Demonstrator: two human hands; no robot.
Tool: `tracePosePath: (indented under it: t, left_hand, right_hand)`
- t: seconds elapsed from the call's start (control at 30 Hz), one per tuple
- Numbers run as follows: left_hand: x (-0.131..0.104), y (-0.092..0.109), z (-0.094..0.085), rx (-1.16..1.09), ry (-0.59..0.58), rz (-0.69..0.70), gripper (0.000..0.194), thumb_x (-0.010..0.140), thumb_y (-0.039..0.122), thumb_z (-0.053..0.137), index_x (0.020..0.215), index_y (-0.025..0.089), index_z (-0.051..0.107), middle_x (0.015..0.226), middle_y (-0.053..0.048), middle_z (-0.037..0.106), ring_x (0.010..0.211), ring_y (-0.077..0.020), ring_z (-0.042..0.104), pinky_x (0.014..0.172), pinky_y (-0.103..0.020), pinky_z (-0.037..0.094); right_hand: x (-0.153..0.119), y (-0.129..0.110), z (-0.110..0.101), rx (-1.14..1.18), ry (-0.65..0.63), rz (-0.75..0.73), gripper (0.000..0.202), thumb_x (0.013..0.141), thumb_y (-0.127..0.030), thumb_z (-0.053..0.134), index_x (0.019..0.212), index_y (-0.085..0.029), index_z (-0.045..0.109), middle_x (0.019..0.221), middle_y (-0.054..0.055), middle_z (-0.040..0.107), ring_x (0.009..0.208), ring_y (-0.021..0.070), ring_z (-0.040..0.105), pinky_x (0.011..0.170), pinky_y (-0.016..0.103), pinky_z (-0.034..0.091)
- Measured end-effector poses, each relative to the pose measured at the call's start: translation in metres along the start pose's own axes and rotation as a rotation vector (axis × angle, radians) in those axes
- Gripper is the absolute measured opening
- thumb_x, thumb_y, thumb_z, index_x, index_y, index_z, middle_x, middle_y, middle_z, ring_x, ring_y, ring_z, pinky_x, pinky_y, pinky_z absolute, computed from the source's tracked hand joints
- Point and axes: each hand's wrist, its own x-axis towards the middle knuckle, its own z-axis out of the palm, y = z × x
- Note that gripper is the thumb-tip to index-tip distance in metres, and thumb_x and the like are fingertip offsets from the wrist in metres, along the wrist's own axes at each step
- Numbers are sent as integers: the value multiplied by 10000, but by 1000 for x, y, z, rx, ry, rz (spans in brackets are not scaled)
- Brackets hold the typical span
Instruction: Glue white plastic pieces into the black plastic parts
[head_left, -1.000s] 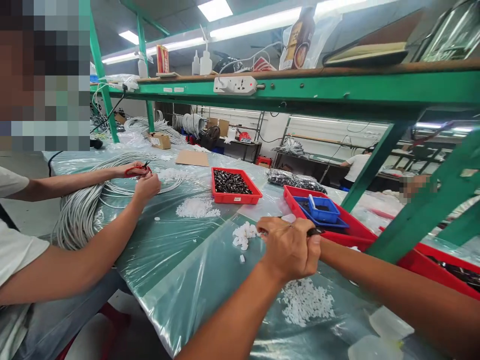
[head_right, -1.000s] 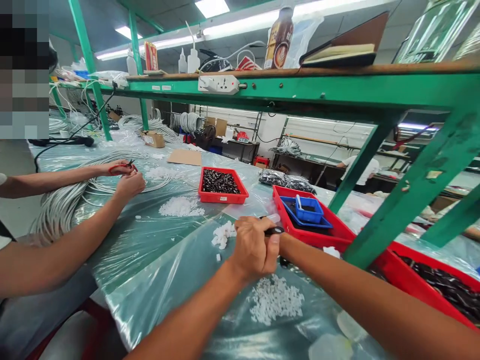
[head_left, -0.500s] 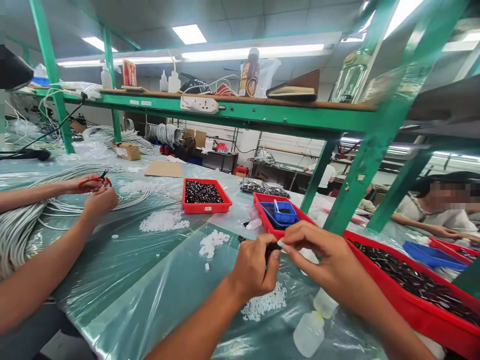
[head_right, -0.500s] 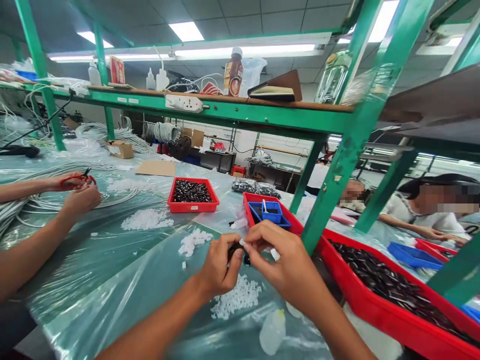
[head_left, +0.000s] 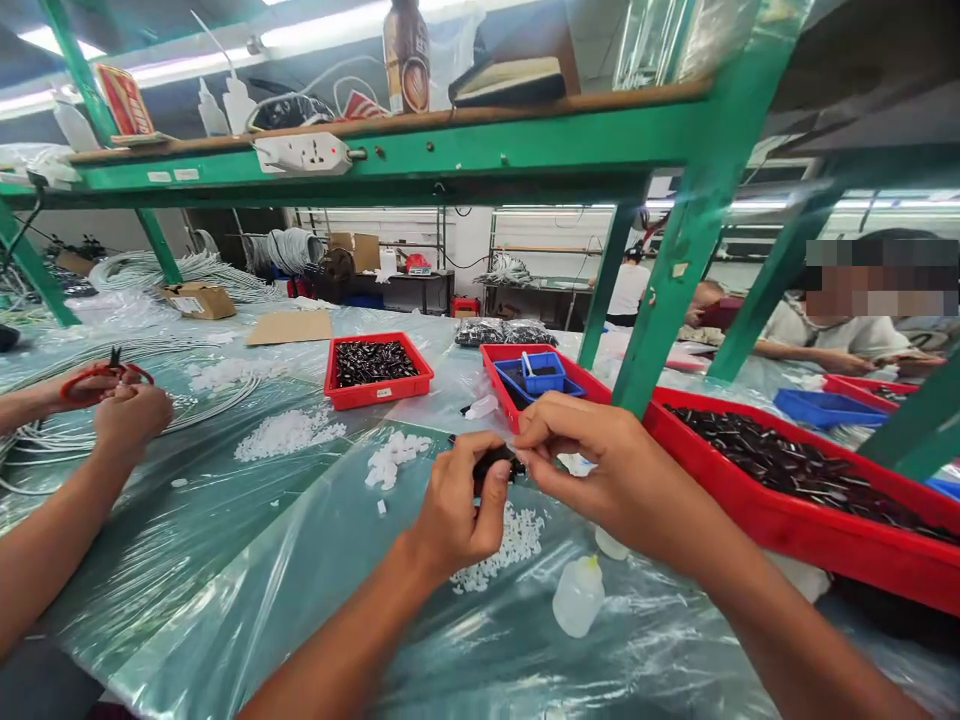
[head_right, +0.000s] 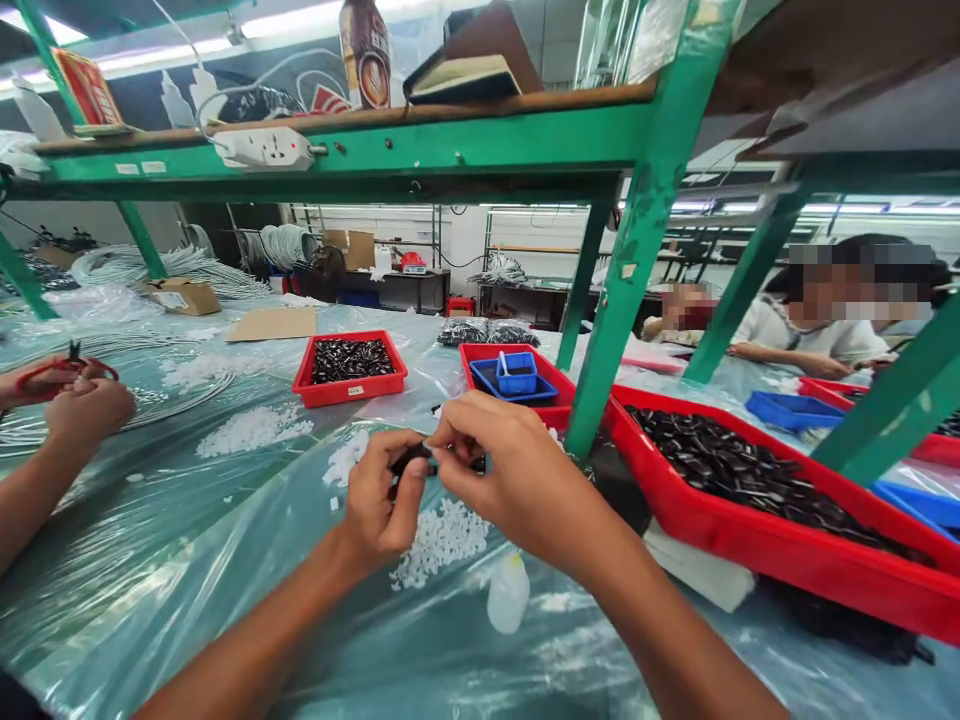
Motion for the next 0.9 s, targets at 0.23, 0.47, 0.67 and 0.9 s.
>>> tracePosePath:
  t: [0.23,0.47,0.67,0.9]
  left_hand:
    - [-10,-2,12,-324,101,-213,77,1048,287,439,1100,233,458,751,42,475,582,-92,438,566,-216,378]
    - [-10,9,17,-524,83,-369,90,1060,332,432,1076,244,444,757,50,461,520,-65,347,502,-184,334]
    - [-9,26,18,-624,139,-455,130,1059,371,435,1015,249,422,629,91,376,460,-58,303,442,-157,272]
    - [-10,26,15,-730,158,-539,145,1052,382,456,1001,263,391,563,113,322,423,-61,232,425,-160,243]
  right_hand:
    - [4,9,22,450,171,-29,63,911,-125,668,875,-165,701,930,30,659,852,134,646,715,252,549]
    - [10,10,26,673,151,142,58,833,-143,756,785,-173,742,786,4,669,698,109,645,639,222,550]
    - [9,4,27,638,153,123,89,835,-186,759,752,-177,730,777,3,630,686,122,619,596,237,538]
    - [8,0,29,497,181,74,95,863,-196,718,769,-182,711,819,23,626,751,152,619,620,264,546]
